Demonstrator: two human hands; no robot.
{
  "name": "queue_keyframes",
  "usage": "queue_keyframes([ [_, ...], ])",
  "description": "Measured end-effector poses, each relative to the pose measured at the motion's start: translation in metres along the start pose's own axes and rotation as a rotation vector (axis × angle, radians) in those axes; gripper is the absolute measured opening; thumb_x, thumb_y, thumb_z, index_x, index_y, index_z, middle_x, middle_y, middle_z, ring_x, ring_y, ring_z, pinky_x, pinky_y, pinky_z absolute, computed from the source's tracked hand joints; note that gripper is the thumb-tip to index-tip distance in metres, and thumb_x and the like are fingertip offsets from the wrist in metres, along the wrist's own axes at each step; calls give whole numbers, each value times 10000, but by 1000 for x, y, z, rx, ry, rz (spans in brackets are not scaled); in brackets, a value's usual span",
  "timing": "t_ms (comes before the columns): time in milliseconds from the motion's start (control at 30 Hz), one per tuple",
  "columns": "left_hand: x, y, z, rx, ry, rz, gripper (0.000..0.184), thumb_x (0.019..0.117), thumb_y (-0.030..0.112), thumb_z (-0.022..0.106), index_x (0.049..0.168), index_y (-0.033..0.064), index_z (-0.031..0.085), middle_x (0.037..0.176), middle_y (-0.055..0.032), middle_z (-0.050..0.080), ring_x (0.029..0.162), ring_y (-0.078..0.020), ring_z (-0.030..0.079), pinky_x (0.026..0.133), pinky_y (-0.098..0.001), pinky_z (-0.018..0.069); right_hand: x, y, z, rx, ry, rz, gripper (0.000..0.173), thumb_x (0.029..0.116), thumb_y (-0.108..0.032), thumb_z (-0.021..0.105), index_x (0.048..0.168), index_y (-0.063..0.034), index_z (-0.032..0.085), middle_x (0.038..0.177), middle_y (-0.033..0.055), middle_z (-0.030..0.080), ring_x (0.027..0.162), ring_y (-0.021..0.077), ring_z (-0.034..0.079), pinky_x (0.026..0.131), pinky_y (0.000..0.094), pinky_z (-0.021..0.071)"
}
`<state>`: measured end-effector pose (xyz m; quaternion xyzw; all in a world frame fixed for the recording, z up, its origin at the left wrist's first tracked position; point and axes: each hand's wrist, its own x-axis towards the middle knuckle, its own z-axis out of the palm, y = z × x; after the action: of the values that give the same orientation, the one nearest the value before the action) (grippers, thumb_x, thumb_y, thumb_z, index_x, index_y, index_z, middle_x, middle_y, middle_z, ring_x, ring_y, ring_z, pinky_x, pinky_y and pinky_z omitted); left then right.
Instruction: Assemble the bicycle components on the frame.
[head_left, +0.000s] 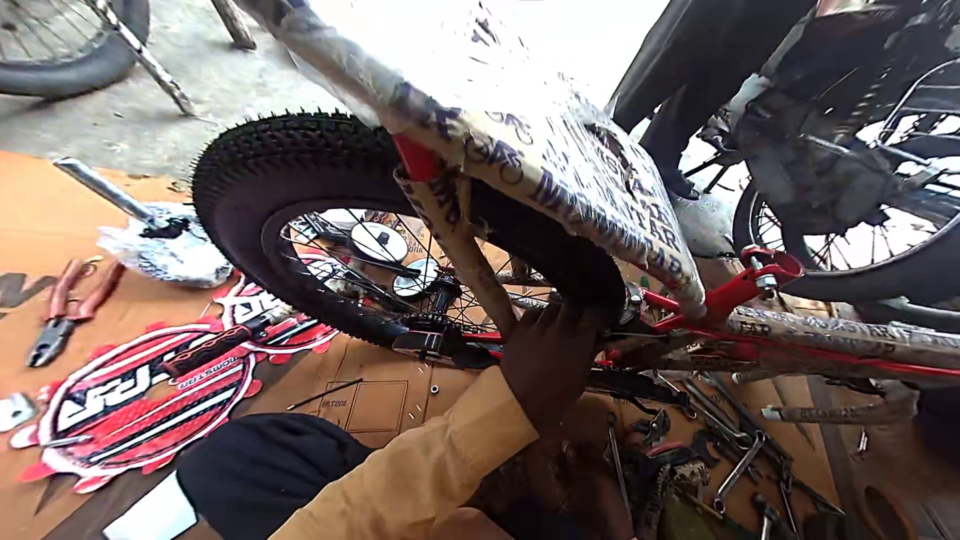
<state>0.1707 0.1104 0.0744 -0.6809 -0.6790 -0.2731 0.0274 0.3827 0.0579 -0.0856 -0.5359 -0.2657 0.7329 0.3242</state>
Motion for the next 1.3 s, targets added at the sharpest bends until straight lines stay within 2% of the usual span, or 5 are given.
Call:
queue_keyframes([
  [400,-11,-6,8,29,127,37,349,939,376,696,1135,88,710,1170,-181,684,912,-341,713,750,-532,588,-3,-1,-5,-136,11,-54,187,983,-66,624,1120,60,646,978,147,722,857,220,708,784,371,614],
  [667,-7,-1,0,180,21,-34,601,904,403,704,1247,-78,595,1032,-268,704,879,-429,716,733,-649,552,-8,-77,1,-11,-246,-477,128,1002,-84,594,1072,-31,687,928,16,713,830,92,682,773,279,591],
  [900,6,4,0,54,23,37,658,861,240,798,1203,-242,508,1039,-283,676,929,-137,701,819,-276,595,20,-135,31,147,-307,-555,86,941,-93,682,1002,-34,689,871,28,697,786,85,669,731,276,579],
  [1100,6,0,-1,7,2,10,515,853,211,786,1091,-171,534,936,-147,662,840,3,664,761,-169,579,40,-163,51,358,-541,-205,377,934,-54,647,1303,-53,576,888,74,669,752,130,657,707,282,571],
  [1300,-2,-1,1,39,22,-25,525,871,310,769,1110,-113,570,935,-144,687,826,-33,678,732,-199,584,37,-164,47,549,-667,-59,263,942,-61,557,1199,-70,615,916,66,658,725,107,629,641,237,540],
])
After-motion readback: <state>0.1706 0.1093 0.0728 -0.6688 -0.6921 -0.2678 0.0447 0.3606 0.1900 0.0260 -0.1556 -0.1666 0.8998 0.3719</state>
